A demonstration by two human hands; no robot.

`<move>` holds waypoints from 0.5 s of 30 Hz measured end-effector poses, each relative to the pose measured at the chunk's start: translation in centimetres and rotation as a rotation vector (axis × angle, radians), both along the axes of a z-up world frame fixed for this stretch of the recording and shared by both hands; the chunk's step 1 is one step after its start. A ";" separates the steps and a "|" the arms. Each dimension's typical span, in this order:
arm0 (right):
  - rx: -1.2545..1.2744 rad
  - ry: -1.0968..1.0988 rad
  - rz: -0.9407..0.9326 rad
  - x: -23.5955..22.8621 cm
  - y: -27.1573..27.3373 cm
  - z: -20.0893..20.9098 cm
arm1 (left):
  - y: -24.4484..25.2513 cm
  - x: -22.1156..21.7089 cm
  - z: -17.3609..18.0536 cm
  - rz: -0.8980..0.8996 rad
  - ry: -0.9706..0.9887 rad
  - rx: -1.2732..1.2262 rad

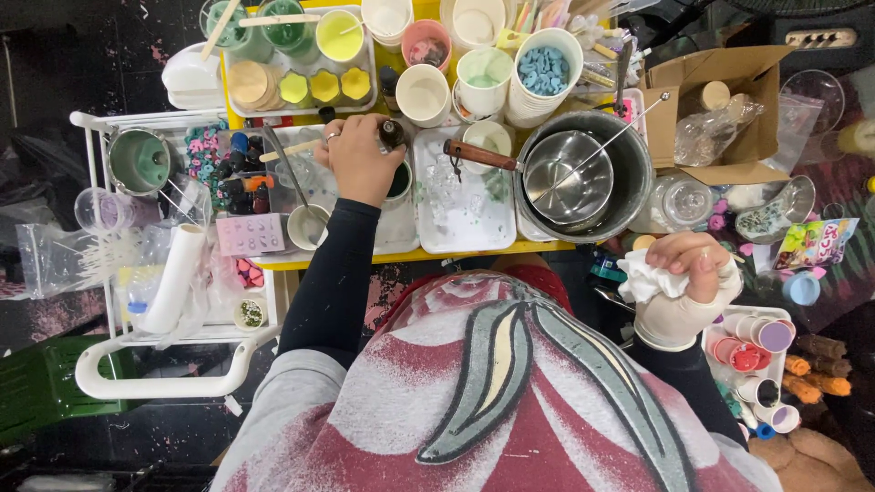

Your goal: The recorder is preparing a candle by stirring a green liquid in a small pot and cleaning a glass container.

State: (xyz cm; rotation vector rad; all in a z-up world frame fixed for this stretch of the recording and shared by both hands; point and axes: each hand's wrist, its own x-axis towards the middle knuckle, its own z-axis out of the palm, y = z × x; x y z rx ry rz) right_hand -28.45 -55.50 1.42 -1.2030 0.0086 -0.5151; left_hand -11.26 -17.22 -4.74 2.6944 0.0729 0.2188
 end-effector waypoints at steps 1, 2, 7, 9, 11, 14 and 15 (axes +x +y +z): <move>0.001 0.000 0.000 0.2 0.2 0.3 | 0.0 0.0 0.1 0.000 0.000 0.001; -0.003 0.003 -0.012 0.3 0.5 0.5 | 0.0 -0.1 0.1 0.011 0.054 0.007; 0.005 0.008 0.002 0.6 0.1 0.2 | 0.0 -0.7 1.0 0.015 0.126 -0.026; -0.044 -0.005 0.015 0.8 0.0 0.6 | -0.4 -1.6 2.4 0.051 0.073 -0.019; -0.003 -0.015 0.031 0.5 -0.5 0.0 | -1.0 -3.6 4.5 0.027 -0.039 -0.045; 0.054 -0.061 0.061 0.2 -1.5 -0.9 | -2.8 -6.7 7.4 -0.026 -0.307 -0.213; 0.076 -0.086 0.082 0.0 -1.7 -1.2 | -3.4 -8.1 8.2 -0.049 -0.453 -0.348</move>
